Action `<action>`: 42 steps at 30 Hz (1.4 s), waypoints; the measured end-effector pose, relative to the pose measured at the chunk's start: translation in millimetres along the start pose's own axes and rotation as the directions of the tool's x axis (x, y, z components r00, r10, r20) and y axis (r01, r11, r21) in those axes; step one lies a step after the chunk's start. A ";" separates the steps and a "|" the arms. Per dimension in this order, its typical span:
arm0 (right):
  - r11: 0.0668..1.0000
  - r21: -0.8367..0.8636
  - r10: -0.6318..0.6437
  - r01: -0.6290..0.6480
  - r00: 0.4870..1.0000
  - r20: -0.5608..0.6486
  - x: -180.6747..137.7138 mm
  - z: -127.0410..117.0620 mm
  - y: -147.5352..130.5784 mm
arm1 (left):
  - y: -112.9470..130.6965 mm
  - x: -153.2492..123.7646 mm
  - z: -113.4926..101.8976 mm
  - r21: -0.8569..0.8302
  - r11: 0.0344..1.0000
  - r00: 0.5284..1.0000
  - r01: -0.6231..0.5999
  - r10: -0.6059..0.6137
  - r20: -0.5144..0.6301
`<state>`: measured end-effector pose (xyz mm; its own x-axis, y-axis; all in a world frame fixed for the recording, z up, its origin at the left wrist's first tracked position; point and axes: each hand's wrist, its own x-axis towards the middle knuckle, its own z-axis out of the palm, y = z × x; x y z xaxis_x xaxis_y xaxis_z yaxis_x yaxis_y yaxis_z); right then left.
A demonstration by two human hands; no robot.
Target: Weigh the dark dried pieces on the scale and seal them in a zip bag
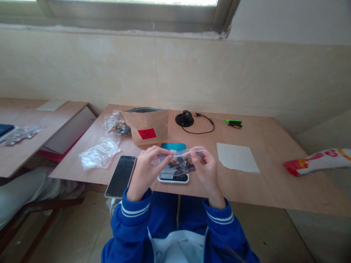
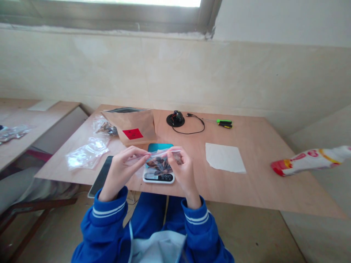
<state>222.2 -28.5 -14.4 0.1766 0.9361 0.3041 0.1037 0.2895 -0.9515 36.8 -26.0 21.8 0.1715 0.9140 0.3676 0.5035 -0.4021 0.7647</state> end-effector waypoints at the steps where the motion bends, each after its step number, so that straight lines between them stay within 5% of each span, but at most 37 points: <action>1: 1.000 -0.005 0.011 -0.011 0.999 0.031 0.4 -0.5 1.1 | -1.1 -0.1 1.1 -0.042 0.999 1.000 0.016 -0.016 -0.002; 6: 0.997 0.023 0.068 -0.071 0.991 0.120 0.0 -2.4 3.0 | -7.6 -1.3 3.0 -0.102 0.994 1.000 0.028 -0.028 0.010; 18: 0.999 -0.036 0.036 -0.034 0.998 0.051 -6.1 2.7 12.9 | 5.7 0.2 -1.0 0.257 0.962 0.991 -0.087 0.058 0.118; 24: 0.995 -0.018 0.095 -0.093 0.983 0.156 -3.8 0.4 4.5 | 8.5 -0.1 4.6 0.368 0.899 0.970 -0.239 0.204 0.131; 33: 0.935 -0.255 -0.212 0.246 0.965 0.155 -4.9 -2.2 -1.1 | 2.7 -1.4 7.3 0.404 0.851 0.942 -0.335 0.295 0.160; 42: 0.946 -0.227 -0.215 0.233 0.972 0.098 -3.0 0.3 4.7 | -3.4 -5.3 -10.7 0.282 0.906 0.949 -0.316 0.302 0.091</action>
<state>221.9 -29.9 -19.8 0.0532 0.8668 0.4959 0.3611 0.4463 -0.8188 25.2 -30.1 22.9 0.3922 0.7508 0.5315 0.6406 -0.6375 0.4279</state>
